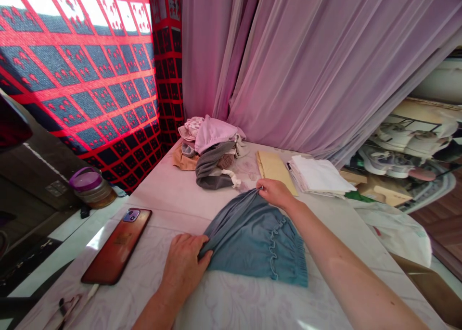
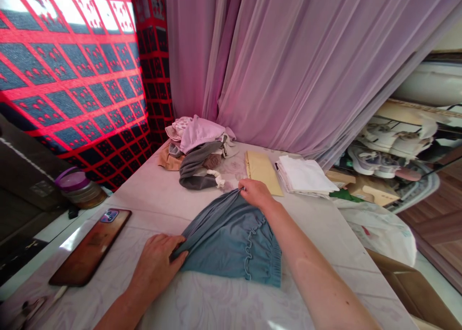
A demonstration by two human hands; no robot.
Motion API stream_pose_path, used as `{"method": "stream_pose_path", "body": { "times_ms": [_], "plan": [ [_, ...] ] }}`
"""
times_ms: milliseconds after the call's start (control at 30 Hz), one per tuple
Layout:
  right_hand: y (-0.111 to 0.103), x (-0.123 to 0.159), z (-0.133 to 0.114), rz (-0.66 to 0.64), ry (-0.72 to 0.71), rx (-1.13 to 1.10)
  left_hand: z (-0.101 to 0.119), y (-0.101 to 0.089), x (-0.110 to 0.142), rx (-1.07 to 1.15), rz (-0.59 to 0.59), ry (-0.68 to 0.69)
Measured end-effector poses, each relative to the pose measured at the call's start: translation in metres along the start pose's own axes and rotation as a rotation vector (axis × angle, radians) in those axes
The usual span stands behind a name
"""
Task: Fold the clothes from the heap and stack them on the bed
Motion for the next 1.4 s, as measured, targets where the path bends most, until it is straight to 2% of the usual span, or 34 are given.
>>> {"method": "stream_pose_path", "body": {
  "times_ms": [67,167,233,300,433,600,767,867,967,1067,1133,1167,1233,1267,1333,1400],
  "plan": [
    [-0.004,0.007,0.006,0.023,-0.007,-0.044,0.002,-0.001,0.001,-0.017,0.013,0.015],
    [-0.015,0.011,0.011,0.100,-0.096,-0.124,0.005,-0.004,0.002,-0.004,0.010,0.017],
    [-0.021,0.006,0.010,0.151,-0.122,-0.195,0.006,-0.007,0.002,0.007,0.002,-0.003],
    [-0.020,-0.005,0.005,0.150,-0.084,-0.249,0.004,-0.010,0.002,-0.008,-0.003,-0.039],
    [0.005,-0.035,-0.014,0.056,0.063,-0.235,-0.005,-0.013,0.001,-0.076,-0.018,-0.132],
    [0.037,-0.056,-0.029,0.074,0.178,-0.273,-0.013,-0.012,-0.002,-0.140,-0.005,-0.158],
    [0.041,-0.055,-0.030,0.173,0.249,-0.269,-0.014,-0.011,-0.003,-0.179,0.000,-0.174],
    [0.043,-0.057,-0.033,0.152,0.219,-0.198,-0.019,-0.010,-0.004,-0.159,0.035,-0.194],
    [0.042,-0.056,-0.038,0.091,0.194,-0.166,-0.020,-0.010,-0.003,-0.111,0.139,-0.136],
    [0.037,-0.038,-0.049,0.200,0.147,-0.188,-0.009,-0.006,-0.002,-0.066,0.226,0.057],
    [0.038,-0.016,-0.062,0.275,-0.004,-0.203,0.002,0.000,-0.002,-0.067,0.171,0.235],
    [0.043,-0.004,-0.070,0.257,-0.124,-0.201,0.007,0.005,-0.003,-0.082,0.112,0.308],
    [0.056,0.017,-0.084,0.100,-0.381,-0.146,0.013,0.015,-0.004,-0.131,-0.023,0.386],
    [0.064,0.025,-0.088,0.018,-0.452,-0.113,0.014,0.019,-0.005,-0.158,-0.078,0.391],
    [0.075,0.031,-0.085,-0.115,-0.481,-0.061,0.011,0.026,-0.006,-0.202,-0.152,0.366],
    [0.079,0.024,-0.073,-0.193,-0.394,-0.036,0.008,0.028,-0.007,-0.224,-0.193,0.341]
  ]
}}
Point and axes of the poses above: each hand's wrist, its own x-axis away from the middle knuckle, its own y-axis out of the palm, z = x × y, the point moved 2 cm from there along -x, towards the middle knuckle, and after that the axes turned 15 degrees about -z, right-handed, at the moved point
